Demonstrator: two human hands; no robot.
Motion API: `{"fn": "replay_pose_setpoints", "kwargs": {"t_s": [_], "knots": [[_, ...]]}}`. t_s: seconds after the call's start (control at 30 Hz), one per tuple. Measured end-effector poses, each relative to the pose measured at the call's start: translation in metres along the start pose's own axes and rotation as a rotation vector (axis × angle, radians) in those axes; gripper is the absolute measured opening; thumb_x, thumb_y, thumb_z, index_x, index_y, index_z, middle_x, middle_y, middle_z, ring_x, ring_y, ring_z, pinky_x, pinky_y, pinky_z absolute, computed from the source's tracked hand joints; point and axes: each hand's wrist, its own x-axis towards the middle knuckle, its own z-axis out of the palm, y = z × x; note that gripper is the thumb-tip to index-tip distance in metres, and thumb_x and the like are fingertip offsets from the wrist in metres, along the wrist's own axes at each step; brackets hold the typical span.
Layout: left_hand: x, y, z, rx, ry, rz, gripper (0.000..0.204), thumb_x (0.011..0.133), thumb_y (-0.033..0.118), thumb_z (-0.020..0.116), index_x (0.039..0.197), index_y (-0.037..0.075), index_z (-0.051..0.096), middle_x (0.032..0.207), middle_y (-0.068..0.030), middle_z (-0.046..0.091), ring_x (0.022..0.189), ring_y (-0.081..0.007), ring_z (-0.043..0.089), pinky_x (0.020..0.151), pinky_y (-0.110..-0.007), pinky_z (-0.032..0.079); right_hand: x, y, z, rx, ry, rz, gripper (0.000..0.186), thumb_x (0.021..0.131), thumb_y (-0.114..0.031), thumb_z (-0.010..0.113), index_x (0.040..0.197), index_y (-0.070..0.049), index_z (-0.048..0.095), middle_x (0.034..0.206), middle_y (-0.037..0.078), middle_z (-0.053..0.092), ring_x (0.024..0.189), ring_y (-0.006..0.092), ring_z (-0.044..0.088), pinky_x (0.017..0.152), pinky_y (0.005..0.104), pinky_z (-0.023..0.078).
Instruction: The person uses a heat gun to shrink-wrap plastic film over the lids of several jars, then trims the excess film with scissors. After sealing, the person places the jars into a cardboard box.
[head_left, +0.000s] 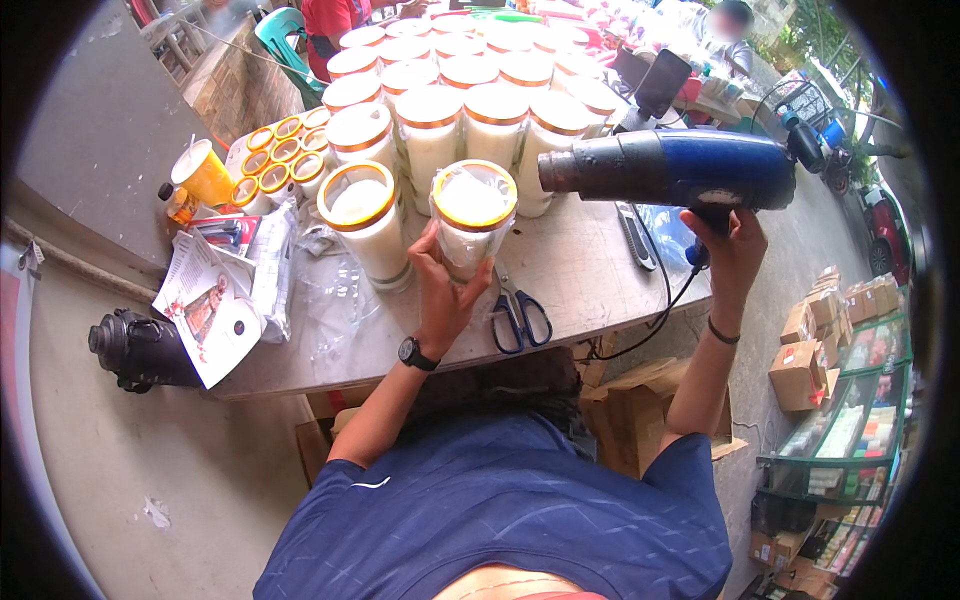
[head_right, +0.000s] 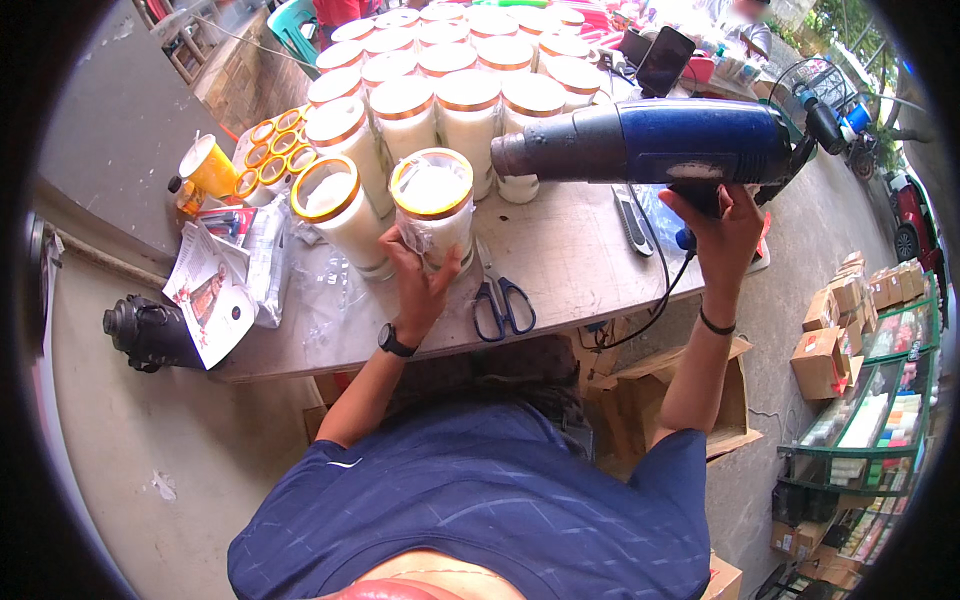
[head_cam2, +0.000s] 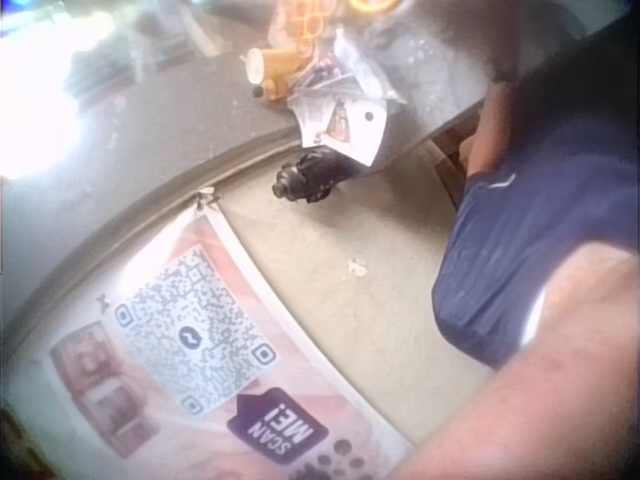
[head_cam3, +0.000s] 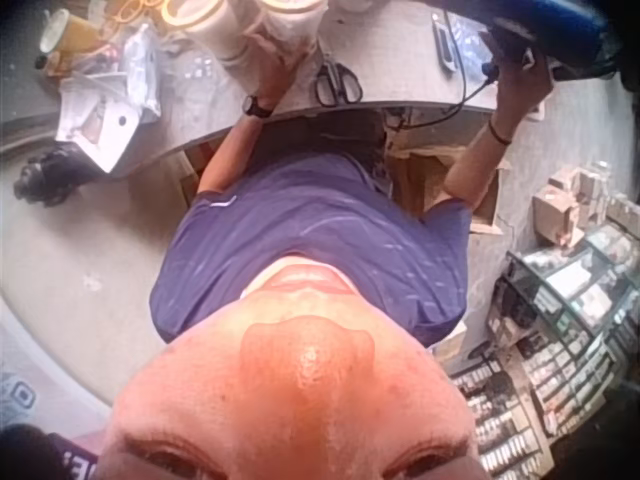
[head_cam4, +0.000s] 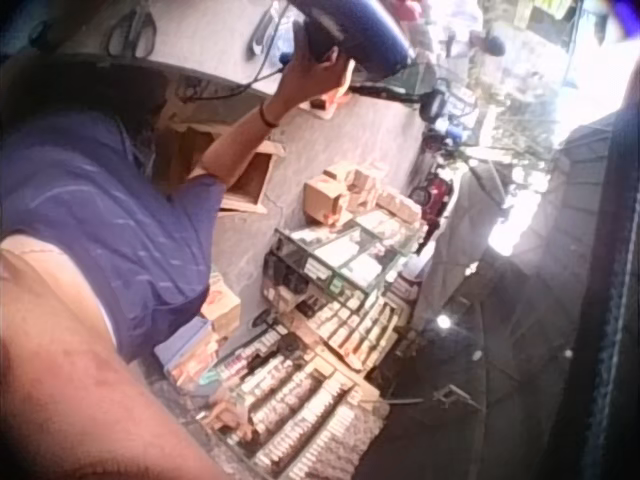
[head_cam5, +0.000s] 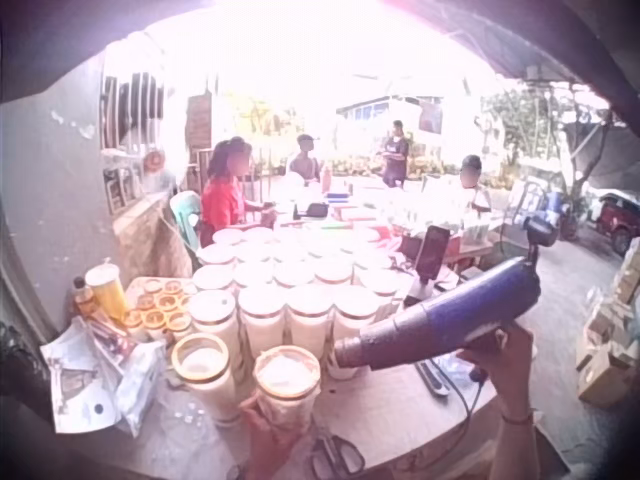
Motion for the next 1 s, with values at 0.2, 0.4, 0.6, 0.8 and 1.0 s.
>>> {"fn": "replay_pose_setpoints", "kwargs": {"t_s": [0.2, 0.4, 0.6, 0.8, 1.0], "knots": [[0.001, 0.001, -0.003, -0.053, -0.021, -0.021, 0.08, 0.084, 0.011, 0.078, 0.139, -0.003, 0.022, 0.138, -0.0209, 0.037, 0.134, -0.0296, 0.043, 0.112, -0.039, 0.034, 0.014, -0.014, -0.005, 0.004, -0.038, 0.002, 0.048, 0.069, -0.006, 0.091, 0.109, 0.001, 0.067, 0.102, 0.008, 0.073, 0.091, 0.0151, 0.069, 0.085, 0.0292, 0.056], [0.003, 0.005, -0.003, -0.082, -0.021, -0.085, 0.078, 0.084, 0.012, 0.078, 0.138, -0.003, 0.024, 0.141, -0.0223, 0.037, 0.133, -0.0289, 0.043, 0.112, -0.039, 0.035, 0.003, -0.018, -0.012, -0.103, -0.064, 0.021, 0.048, 0.068, -0.006, 0.091, 0.109, 0.0, 0.066, 0.102, 0.008, 0.072, 0.093, 0.0166, 0.069, 0.085, 0.0308, 0.056], [0.001, -0.001, 0.012, 0.181, 0.097, 0.123, 0.082, 0.082, 0.011, 0.08, 0.138, -0.002, 0.021, 0.143, -0.0259, 0.032, 0.132, -0.0337, 0.043, 0.112, -0.041, 0.036, -0.053, -0.006, 0.002, 0.08, 0.052, 0.066, 0.05, 0.07, -0.005, 0.089, 0.112, -0.001, 0.065, 0.103, 0.007, 0.071, 0.094, 0.0164, 0.066, 0.086, 0.0317, 0.053], [-0.005, -0.011, 0.008, 0.181, -0.026, 0.118, 0.089, 0.082, 0.014, 0.08, 0.139, 0.004, 0.012, 0.143, -0.0289, 0.025, 0.13, -0.0367, 0.042, 0.111, -0.047, 0.035, -0.092, -0.001, 0.009, 0.049, 0.217, 0.099, 0.057, 0.067, -0.008, 0.092, 0.115, 0.003, 0.062, 0.105, 0.011, 0.07, 0.097, 0.0169, 0.066, 0.089, 0.0318, 0.052], [0.002, -0.002, 0.008, 0.363, 0.099, 0.271, 0.087, 0.077, 0.003, 0.079, 0.138, 0.012, 0.017, 0.137, -0.0294, 0.037, 0.128, -0.0452, 0.044, 0.107, -0.049, 0.039, -0.105, -0.001, 0.021, 0.185, 0.284, 0.13, 0.058, 0.066, -0.005, 0.092, 0.115, 0.003, 0.063, 0.105, 0.009, 0.07, 0.098, 0.0162, 0.064, 0.092, 0.0332, 0.051]]}}
